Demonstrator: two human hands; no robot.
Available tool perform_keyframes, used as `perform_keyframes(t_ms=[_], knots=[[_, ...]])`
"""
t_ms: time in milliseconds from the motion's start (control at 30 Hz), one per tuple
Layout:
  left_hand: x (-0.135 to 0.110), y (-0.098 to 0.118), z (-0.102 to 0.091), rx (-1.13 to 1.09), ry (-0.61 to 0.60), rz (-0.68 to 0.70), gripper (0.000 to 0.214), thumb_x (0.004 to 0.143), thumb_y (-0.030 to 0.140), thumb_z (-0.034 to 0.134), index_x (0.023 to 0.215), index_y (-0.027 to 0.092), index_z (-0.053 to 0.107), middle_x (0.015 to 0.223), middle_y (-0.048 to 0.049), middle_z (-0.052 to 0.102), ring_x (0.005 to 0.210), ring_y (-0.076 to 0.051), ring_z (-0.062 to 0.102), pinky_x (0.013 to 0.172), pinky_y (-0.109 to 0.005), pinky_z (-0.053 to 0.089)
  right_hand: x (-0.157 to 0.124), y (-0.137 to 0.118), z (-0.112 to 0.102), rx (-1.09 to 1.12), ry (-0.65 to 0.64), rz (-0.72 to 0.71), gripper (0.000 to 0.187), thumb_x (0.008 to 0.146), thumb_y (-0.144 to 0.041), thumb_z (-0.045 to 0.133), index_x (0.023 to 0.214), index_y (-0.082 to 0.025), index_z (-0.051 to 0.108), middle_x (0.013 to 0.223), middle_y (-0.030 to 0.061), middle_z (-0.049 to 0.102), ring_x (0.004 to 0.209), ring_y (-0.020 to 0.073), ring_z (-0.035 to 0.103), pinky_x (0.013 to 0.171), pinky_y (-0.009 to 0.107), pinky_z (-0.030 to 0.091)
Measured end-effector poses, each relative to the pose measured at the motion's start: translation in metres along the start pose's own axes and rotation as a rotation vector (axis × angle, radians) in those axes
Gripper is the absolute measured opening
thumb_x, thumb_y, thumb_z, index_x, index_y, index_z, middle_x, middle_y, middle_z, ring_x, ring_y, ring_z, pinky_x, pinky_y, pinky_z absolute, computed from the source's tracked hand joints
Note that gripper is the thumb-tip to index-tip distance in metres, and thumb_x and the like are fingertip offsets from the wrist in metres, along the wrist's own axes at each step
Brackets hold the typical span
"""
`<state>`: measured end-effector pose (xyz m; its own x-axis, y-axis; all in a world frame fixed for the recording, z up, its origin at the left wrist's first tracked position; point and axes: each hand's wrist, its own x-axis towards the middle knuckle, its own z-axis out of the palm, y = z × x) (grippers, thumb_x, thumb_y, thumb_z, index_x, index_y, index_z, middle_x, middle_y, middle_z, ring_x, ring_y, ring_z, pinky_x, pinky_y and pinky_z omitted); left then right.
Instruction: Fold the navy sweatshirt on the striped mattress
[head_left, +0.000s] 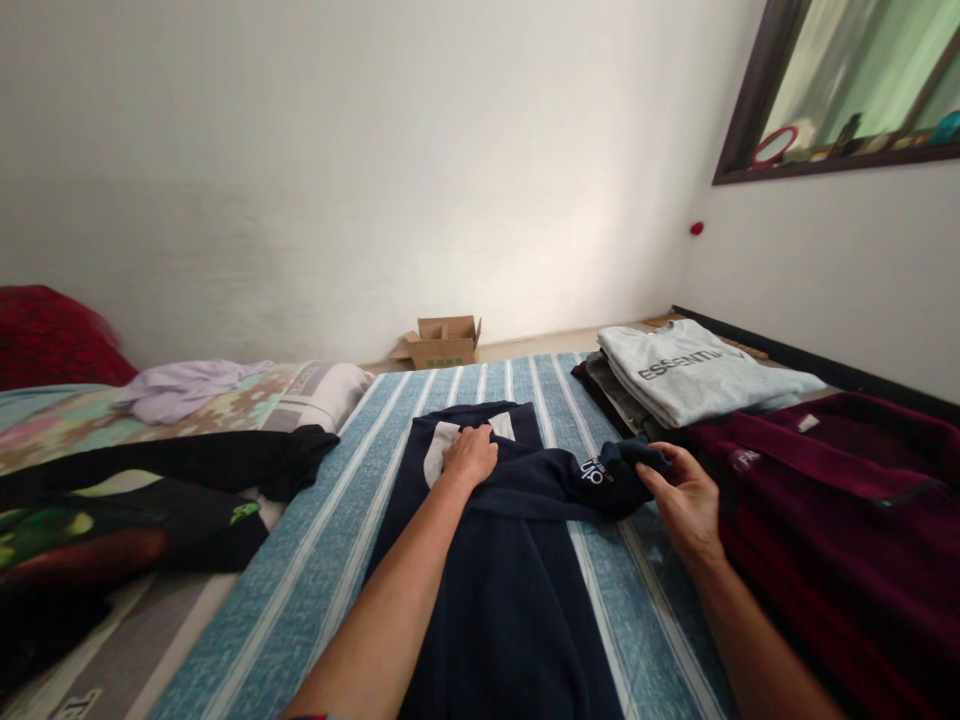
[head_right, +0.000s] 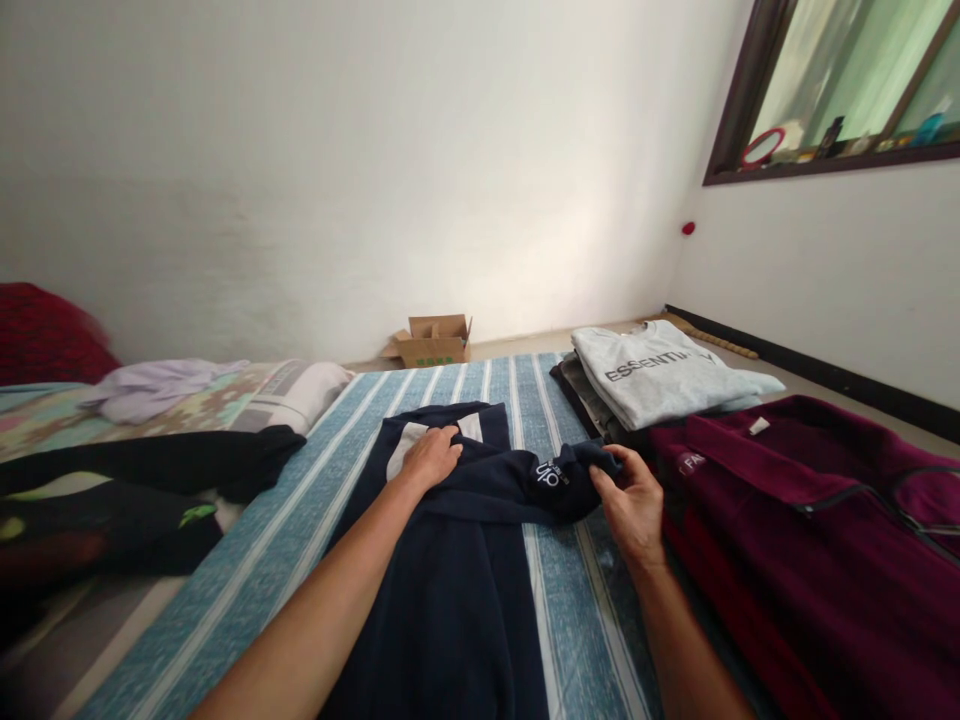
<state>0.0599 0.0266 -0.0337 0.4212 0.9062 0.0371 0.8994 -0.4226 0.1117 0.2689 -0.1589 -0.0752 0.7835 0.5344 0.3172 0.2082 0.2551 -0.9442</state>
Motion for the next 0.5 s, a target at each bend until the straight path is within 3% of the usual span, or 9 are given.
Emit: perform_keyframes(t_ms=[133, 267, 367, 500], knots=[[-0.012, 0.021, -0.015, -0.051, 0.08, 0.215, 0.027, 0.083, 0.023, 0.05, 0.107, 0.017, 0.061, 0.117, -0.0113, 0.059, 0.113, -0.024, 0.052, 0.094, -0.033, 0.041, -0.001, -0.012, 0.002, -0.043, -0.051, -0.023, 0.031, 0.065, -0.04, 0.07, 0.083, -0.017, 0.059, 0.067, -0.0024, 0.057, 0.06, 0.0129, 0.052, 0.056, 0.024, 0.044], [-0.017, 0.05, -0.024, -0.107, 0.047, 0.478, 0.032, 0.079, 0.014, 0.052, 0.109, 0.021, 0.061, 0.115, -0.0062, 0.062, 0.108, -0.02, 0.056, 0.094, -0.029, 0.042, 0.0, -0.025, 0.0, -0.214, -0.112, -0.09, 0.027, 0.07, -0.042, 0.065, 0.079, -0.017, 0.061, 0.067, -0.0005, 0.059, 0.06, 0.0141, 0.053, 0.057, 0.026, 0.043], [-0.011, 0.06, -0.024, -0.004, -0.027, 0.493, 0.037, 0.075, 0.006, 0.049, 0.105, 0.023, 0.063, 0.112, -0.0063, 0.064, 0.106, -0.022, 0.058, 0.088, -0.031, 0.045, 0.003, -0.04, -0.005, -0.364, -0.174, -0.247, 0.024, 0.074, -0.041, 0.061, 0.068, -0.018, 0.06, 0.085, 0.0046, 0.063, 0.075, 0.0175, 0.058, 0.066, 0.028, 0.044], [0.009, 0.051, -0.017, 0.095, -0.118, 0.41, 0.039, 0.068, 0.001, 0.052, 0.097, 0.021, 0.067, 0.107, -0.0093, 0.066, 0.104, -0.026, 0.059, 0.084, -0.033, 0.047, 0.004, -0.066, -0.011, -0.525, -0.234, -0.374, 0.026, 0.075, -0.039, 0.058, 0.058, -0.019, 0.056, 0.113, 0.0071, 0.059, 0.092, 0.0205, 0.059, 0.075, 0.031, 0.044]])
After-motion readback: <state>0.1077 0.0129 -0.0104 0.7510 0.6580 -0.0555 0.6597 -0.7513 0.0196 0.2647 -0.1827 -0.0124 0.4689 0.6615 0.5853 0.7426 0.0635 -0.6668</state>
